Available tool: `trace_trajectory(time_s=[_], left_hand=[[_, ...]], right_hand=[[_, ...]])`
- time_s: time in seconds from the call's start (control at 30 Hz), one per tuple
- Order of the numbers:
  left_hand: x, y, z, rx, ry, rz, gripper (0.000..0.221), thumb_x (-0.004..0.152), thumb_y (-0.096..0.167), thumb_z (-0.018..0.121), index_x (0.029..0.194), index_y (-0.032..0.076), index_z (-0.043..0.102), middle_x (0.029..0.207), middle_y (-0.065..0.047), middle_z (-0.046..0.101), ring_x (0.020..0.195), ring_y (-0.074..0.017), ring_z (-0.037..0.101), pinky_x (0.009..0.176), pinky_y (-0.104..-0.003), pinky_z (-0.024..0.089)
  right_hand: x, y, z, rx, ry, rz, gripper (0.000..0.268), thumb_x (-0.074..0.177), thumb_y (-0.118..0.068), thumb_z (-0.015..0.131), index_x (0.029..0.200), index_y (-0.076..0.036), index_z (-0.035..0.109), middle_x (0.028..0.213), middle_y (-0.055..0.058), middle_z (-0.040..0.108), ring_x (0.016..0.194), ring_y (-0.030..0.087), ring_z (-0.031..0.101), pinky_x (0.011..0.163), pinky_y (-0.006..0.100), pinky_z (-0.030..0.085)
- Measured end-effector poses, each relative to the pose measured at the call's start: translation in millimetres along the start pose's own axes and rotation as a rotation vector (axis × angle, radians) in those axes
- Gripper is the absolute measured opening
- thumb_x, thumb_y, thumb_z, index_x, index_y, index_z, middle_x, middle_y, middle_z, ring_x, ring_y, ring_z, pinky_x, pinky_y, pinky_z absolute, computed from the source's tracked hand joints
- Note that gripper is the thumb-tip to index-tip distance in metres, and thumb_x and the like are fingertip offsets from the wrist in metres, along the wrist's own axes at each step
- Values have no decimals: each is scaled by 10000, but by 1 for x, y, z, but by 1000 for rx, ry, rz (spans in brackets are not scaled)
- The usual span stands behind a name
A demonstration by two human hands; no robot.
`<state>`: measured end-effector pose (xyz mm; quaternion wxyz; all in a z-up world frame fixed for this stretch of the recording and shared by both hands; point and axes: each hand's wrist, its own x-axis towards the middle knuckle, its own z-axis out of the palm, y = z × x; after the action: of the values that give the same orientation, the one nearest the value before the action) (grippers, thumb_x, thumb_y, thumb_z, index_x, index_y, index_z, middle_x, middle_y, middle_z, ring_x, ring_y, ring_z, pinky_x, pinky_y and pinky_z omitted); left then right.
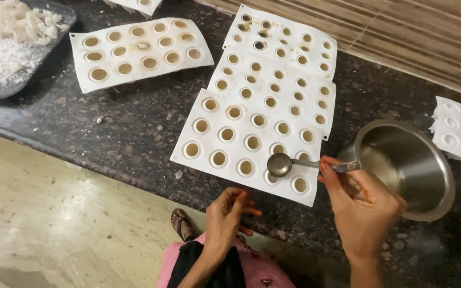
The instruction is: Applying a liquid substance to silicone molds using a spoon.
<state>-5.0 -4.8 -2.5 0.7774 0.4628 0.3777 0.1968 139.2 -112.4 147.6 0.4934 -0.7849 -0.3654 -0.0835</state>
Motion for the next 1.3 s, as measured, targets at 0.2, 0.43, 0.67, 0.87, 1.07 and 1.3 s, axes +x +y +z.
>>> trace_trajectory(time_s=[0.2, 0.43, 0.67, 0.87, 1.07, 1.3], left_hand=[[1, -3, 0, 10, 9, 24, 304, 996, 249, 572, 1100, -21, 663, 934, -143, 742, 781, -224, 805, 430, -320, 612], [-1, 0, 1, 33, 28, 13, 329, 992, 250, 573, 1091, -50, 665, 935, -155, 750, 768, -237, 808, 414, -323, 595], [1, -7, 2, -48, 49, 15, 330, 991, 251, 574, 1116, -45, 647, 943, -155, 738, 786, -232, 797, 430, -326, 589], [0, -8, 3, -63, 64, 27, 332, 986, 281, 580, 1118, -16, 649, 939, -133, 738, 784, -223, 795, 428, -318, 573], [2, -12, 4, -67, 94, 31, 335, 984, 299, 597, 1086, -14, 657, 914, -122, 724, 772, -226, 792, 416, -316, 556], [1, -12, 2, -73, 71, 50, 326, 990, 308, 587, 1070, -4, 638, 929, -111, 720, 787, -214, 793, 437, -304, 563]], right_hand=[[-15, 5, -4, -25, 1, 7, 191, 938, 18, 775, 1128, 14, 758, 961, 101, 780, 802, 122, 748, 657, 225, 589], [-27, 8, -11, -206, -13, -31, 202, 865, 21, 821, 1065, 9, 791, 880, 120, 793, 616, 150, 673, 502, 267, 468], [-48, 25, -14, -88, -33, -201, 207, 872, 27, 789, 1075, -1, 756, 1053, 138, 778, 902, 183, 779, 766, 282, 632], [-61, 22, -17, -92, -52, -281, 196, 837, 35, 793, 1028, 13, 755, 1043, 140, 776, 936, 192, 782, 797, 287, 631], [-74, 25, -15, -115, -74, -451, 224, 794, 40, 802, 1011, 7, 760, 1045, 137, 774, 972, 230, 784, 801, 298, 650], [-87, 32, -12, -87, -183, -571, 255, 758, 41, 813, 1007, 20, 762, 1045, 143, 755, 1004, 282, 772, 843, 332, 663]])
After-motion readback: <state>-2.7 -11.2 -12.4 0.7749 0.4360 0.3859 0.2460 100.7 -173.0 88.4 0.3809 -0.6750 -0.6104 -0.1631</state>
